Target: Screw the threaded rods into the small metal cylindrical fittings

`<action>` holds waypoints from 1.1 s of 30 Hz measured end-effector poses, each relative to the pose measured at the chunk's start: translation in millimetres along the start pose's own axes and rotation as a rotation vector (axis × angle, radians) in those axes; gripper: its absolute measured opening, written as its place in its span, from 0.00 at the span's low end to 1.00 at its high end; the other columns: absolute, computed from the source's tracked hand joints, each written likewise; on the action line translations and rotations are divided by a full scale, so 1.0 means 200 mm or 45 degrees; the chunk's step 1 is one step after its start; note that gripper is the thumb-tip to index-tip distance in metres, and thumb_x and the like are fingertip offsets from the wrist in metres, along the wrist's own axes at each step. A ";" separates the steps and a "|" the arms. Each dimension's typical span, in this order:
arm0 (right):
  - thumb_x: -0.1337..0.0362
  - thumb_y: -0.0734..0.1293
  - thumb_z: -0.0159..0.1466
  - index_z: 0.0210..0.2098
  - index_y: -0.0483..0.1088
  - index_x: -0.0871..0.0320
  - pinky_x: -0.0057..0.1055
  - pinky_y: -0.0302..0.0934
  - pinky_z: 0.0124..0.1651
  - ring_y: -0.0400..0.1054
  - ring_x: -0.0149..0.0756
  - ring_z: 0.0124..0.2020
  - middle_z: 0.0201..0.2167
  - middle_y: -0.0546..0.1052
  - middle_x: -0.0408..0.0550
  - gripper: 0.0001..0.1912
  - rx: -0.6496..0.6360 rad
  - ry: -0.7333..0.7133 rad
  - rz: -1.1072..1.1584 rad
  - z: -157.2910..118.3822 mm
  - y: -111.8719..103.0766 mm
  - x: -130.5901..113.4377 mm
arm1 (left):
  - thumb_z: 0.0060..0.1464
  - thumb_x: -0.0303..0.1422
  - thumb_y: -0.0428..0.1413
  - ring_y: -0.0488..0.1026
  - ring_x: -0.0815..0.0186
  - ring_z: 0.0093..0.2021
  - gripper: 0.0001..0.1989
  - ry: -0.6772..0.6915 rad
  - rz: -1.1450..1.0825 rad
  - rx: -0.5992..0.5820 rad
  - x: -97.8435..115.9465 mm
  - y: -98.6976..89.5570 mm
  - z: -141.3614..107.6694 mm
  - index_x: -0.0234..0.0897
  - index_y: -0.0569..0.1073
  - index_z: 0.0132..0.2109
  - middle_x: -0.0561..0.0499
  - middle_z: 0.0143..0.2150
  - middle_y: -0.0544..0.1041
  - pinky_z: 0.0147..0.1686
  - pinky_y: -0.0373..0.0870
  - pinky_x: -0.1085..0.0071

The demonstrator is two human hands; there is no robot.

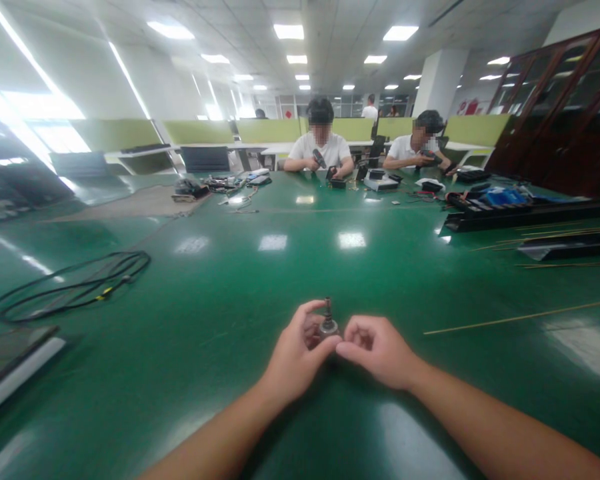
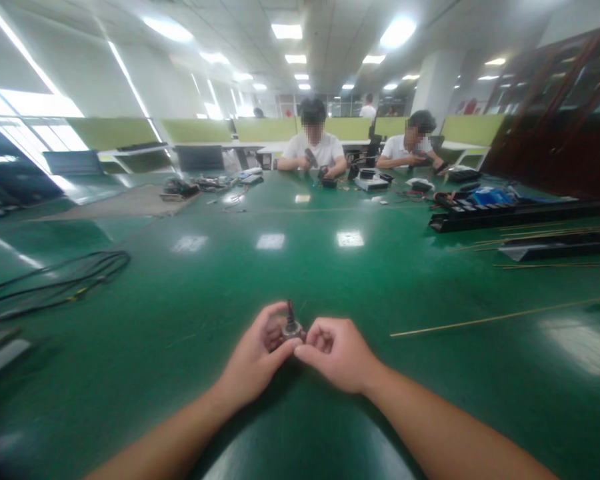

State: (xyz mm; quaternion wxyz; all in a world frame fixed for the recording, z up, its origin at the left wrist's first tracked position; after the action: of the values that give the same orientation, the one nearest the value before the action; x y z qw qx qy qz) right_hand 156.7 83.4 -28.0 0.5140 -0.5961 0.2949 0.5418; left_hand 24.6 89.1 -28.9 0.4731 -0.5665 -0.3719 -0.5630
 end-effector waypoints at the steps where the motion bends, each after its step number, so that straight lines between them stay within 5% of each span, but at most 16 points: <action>1: 0.59 0.71 0.59 0.27 0.68 0.60 0.23 0.53 0.23 0.58 0.26 0.20 0.18 0.67 0.38 0.12 0.042 0.002 0.005 0.00 -0.02 0.00 | 0.54 0.34 0.62 0.77 0.61 0.44 0.28 -0.008 -0.013 0.014 -0.01 0.00 0.00 0.37 0.61 0.58 0.46 0.43 0.78 0.47 0.72 0.65; 12: 0.65 0.68 0.58 0.38 0.69 0.59 0.25 0.55 0.26 0.62 0.29 0.20 0.19 0.68 0.37 0.08 0.125 -0.008 0.071 0.00 -0.04 0.03 | 0.49 0.32 0.66 0.76 0.62 0.43 0.15 0.129 0.108 0.149 0.07 -0.06 -0.01 0.35 0.73 0.43 0.48 0.42 0.77 0.44 0.74 0.67; 20: 0.68 0.66 0.59 0.38 0.71 0.58 0.24 0.54 0.24 0.62 0.29 0.20 0.19 0.67 0.37 0.07 0.223 0.032 -0.112 0.01 -0.08 0.04 | 0.51 0.33 0.64 0.74 0.61 0.45 0.13 0.265 0.374 0.173 0.14 -0.09 -0.01 0.39 0.78 0.45 0.47 0.45 0.76 0.41 0.71 0.69; 27: 0.71 0.67 0.57 0.48 0.69 0.55 0.28 0.63 0.33 0.68 0.32 0.26 0.28 0.74 0.41 0.19 0.281 -0.106 -0.245 -0.02 -0.08 -0.03 | 0.51 0.34 0.64 0.74 0.61 0.45 0.13 0.301 0.383 0.138 0.15 -0.08 -0.01 0.40 0.79 0.46 0.47 0.44 0.77 0.44 0.70 0.67; 33: 0.74 0.66 0.57 0.46 0.69 0.55 0.30 0.66 0.37 0.70 0.33 0.32 0.40 0.74 0.46 0.18 0.296 -0.213 -0.260 -0.03 -0.07 -0.07 | 0.52 0.34 0.64 0.74 0.61 0.44 0.14 0.282 0.362 0.092 0.15 -0.07 -0.01 0.42 0.79 0.47 0.48 0.44 0.77 0.43 0.70 0.68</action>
State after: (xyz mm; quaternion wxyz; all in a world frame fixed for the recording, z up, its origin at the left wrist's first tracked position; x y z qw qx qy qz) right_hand 168.5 79.9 -10.4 0.6545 -0.5123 0.2498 0.4967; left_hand 13.3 88.3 1.7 0.6061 -0.5305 -0.2537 -0.5356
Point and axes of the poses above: each hand's wrist, its own z-axis towards the middle knuckle, its own y-axis out of the palm, x = y × z, the point moved 9 cm from there along z, towards the middle knuckle
